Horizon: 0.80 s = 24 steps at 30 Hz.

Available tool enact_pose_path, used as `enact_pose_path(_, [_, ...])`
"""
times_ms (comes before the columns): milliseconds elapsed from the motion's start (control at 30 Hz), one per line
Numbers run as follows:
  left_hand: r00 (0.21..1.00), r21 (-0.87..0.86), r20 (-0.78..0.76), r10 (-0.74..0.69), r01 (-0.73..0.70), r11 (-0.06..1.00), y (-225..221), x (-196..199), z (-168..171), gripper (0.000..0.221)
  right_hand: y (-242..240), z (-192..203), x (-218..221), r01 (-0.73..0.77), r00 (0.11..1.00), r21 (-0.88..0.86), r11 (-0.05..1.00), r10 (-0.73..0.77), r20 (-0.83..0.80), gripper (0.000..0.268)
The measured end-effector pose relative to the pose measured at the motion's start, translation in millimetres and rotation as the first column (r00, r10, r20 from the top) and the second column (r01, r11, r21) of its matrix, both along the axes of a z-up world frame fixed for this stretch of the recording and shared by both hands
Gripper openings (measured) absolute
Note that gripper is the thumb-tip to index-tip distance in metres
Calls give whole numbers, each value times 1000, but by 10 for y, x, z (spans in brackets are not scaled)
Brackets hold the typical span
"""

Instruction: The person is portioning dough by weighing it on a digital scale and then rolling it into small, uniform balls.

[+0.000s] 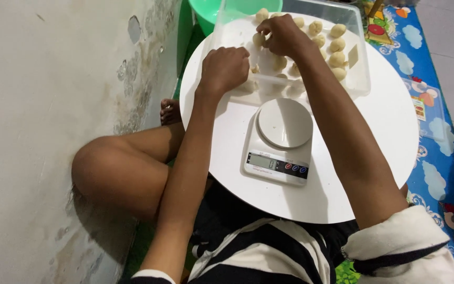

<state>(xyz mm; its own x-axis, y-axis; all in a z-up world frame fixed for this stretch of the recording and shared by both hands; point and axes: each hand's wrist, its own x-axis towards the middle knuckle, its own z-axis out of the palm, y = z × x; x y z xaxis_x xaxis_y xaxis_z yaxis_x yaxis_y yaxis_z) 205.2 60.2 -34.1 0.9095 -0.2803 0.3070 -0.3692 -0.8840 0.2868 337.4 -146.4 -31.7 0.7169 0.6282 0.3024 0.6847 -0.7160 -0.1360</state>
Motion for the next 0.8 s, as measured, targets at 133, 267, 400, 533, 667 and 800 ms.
enact_pose_path(133, [999, 61, -32, 8, -6, 998, 0, -22, -27, 32, -33, -53, 62, 45, 998, -7, 999, -46, -53, 43])
enact_pose_path(267, [999, 63, -37, 27, -24, 998, -18, -69, 9, 35, 66, -50, 54, 81, 993, -83, 993, -88, -81, 53])
enact_pose_path(400, [997, 69, -74, 16, -11, 998, -28, -140, 84, 36, 227, 79, -21, 292, 931, -103, 951, -308, -197, 47])
enact_pose_path(533, [997, 30, -75, 15, -13, 999, -26, -147, 71, 34, 151, -97, 104, 92, 992, 106, 990, -100, 71, 55])
enact_pose_path(667, [998, 35, -68, 9, -7, 999, -22, -138, 48, 43, 167, 18, -59, 216, 974, -26, 976, -217, -66, 59])
enact_pose_path(800, [997, 46, -71, 4, -1, 999, -16, -145, 69, 32, 99, 408, -373, 219, 968, 190, 957, -188, -169, 71])
